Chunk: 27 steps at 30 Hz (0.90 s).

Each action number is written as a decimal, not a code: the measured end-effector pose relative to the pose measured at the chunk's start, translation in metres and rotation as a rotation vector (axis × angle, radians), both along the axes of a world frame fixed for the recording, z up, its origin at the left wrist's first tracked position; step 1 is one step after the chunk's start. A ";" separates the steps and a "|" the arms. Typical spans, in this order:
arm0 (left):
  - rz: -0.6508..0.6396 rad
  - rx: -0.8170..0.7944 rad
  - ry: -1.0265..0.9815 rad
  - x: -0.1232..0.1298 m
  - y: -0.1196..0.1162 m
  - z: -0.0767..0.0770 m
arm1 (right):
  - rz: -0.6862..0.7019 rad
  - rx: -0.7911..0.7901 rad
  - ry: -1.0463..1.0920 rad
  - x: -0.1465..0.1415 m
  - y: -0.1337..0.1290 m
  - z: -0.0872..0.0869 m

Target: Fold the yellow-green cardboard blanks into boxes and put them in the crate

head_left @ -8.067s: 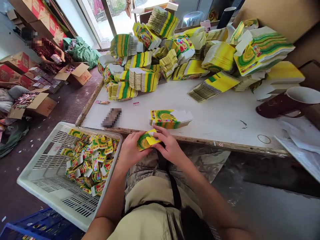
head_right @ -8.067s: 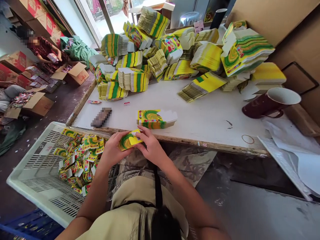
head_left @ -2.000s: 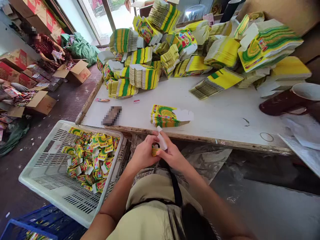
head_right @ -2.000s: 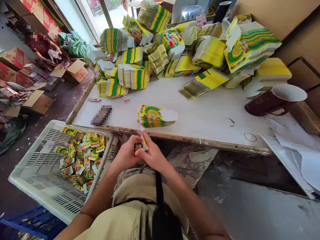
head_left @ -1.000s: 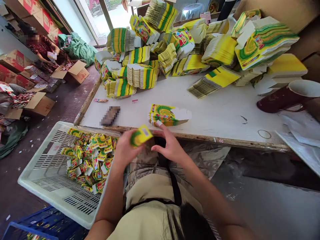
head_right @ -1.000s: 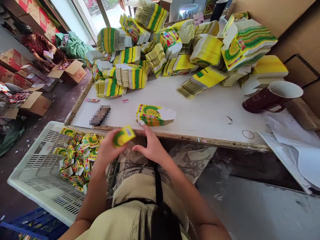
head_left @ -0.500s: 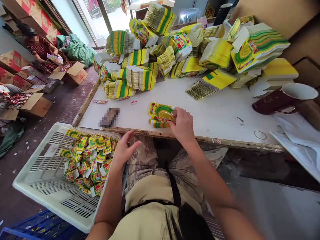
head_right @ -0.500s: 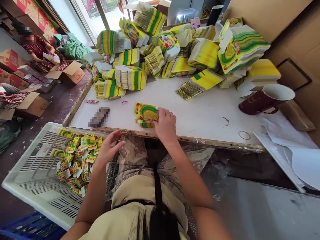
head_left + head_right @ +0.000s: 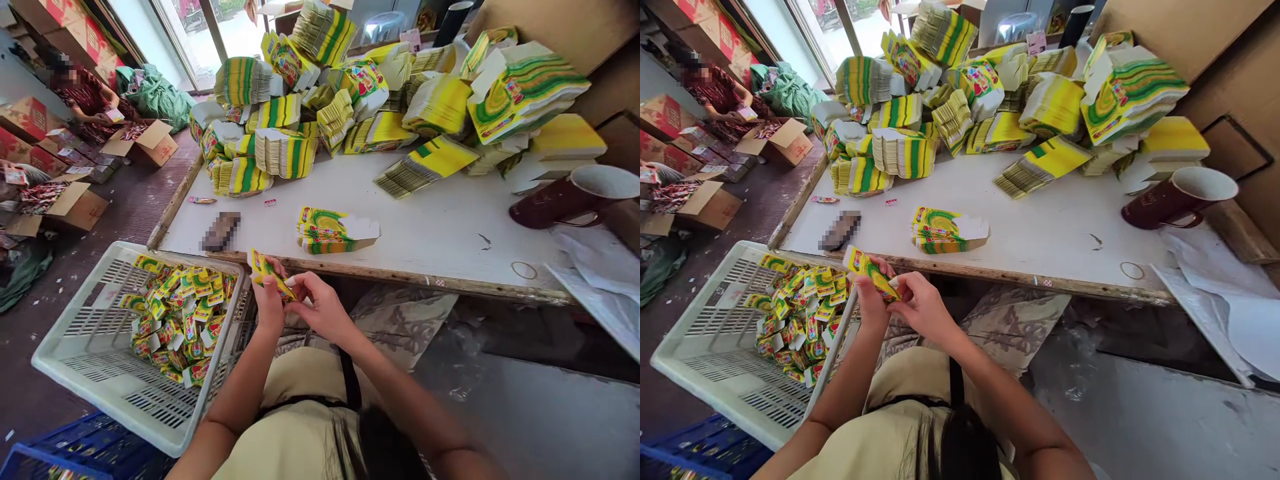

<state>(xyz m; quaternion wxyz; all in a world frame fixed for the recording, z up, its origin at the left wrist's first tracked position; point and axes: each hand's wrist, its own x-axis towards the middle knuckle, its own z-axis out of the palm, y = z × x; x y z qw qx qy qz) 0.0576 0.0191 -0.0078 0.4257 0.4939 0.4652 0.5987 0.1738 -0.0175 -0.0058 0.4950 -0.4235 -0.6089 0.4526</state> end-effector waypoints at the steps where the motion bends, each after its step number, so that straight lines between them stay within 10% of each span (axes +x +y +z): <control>1: -0.029 -0.003 0.013 -0.003 -0.002 -0.004 | -0.023 0.013 -0.013 0.003 0.002 -0.001; 7: -0.051 -0.106 0.067 -0.021 -0.006 -0.022 | -0.224 0.065 -0.061 0.037 0.014 -0.007; 15: -0.282 0.141 0.524 -0.051 -0.002 0.036 | -0.301 0.381 -0.526 0.059 0.010 -0.002; 19: -0.496 0.008 0.920 -0.039 -0.006 0.036 | -0.192 0.448 -0.511 0.045 0.002 -0.002; 23: -0.388 -0.024 0.883 -0.026 -0.008 0.017 | -0.430 0.264 -0.209 0.033 -0.001 -0.014; 27: -0.357 0.087 0.859 -0.021 -0.012 0.008 | -0.071 -0.070 0.111 0.028 0.001 -0.019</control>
